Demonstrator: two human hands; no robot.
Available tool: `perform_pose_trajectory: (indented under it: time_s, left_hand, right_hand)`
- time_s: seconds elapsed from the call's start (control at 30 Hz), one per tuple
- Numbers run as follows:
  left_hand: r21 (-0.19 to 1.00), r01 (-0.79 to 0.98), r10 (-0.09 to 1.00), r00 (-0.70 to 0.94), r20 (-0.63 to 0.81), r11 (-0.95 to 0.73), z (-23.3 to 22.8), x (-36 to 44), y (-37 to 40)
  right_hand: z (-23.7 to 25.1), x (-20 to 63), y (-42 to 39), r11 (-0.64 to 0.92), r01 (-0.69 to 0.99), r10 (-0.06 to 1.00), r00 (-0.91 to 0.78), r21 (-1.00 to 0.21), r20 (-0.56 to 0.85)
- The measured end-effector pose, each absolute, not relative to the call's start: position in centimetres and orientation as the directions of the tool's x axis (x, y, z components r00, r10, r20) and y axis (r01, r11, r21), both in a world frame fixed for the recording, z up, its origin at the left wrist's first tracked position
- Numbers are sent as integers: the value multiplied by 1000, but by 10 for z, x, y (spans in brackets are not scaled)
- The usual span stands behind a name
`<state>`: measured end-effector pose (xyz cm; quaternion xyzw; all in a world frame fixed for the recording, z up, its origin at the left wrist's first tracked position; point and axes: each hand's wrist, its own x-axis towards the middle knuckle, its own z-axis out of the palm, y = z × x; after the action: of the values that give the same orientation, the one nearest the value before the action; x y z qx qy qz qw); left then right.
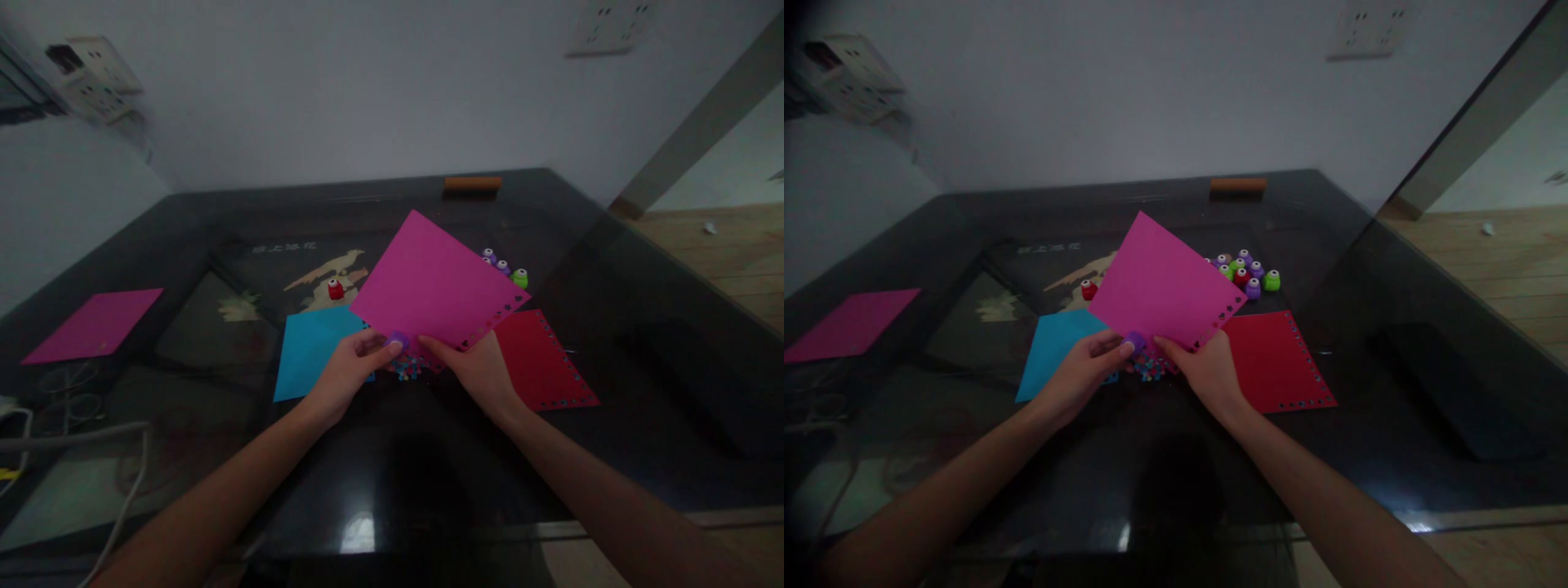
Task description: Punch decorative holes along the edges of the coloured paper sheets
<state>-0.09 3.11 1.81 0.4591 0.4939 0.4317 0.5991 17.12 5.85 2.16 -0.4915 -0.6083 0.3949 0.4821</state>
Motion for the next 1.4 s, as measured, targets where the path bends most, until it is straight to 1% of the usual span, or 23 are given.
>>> perform_pose_trajectory:
  time_s: [0.17,0.5,0.77,1.23,1.4]
  left_hand:
    - [974,-72,969,142,-204,216,18,-1,32]
    - [973,-46,970,106,-220,225,17,-1,32]
    - [977,-34,972,118,-205,210,18,-1,32]
    - [981,-16,974,123,-192,195,16,-2,32]
    - [980,-41,975,119,-190,196,17,-1,33]
  right_hand:
    - [21,172,59,205,221,979,-71,-954,193]
    - [19,172,59,187,211,982,-51,-959,180]
    - [19,173,59,196,197,980,-63,-961,187]
    - [18,173,60,231,238,973,-84,-943,217]
    - [18,173,60,243,256,970,-80,-936,230]
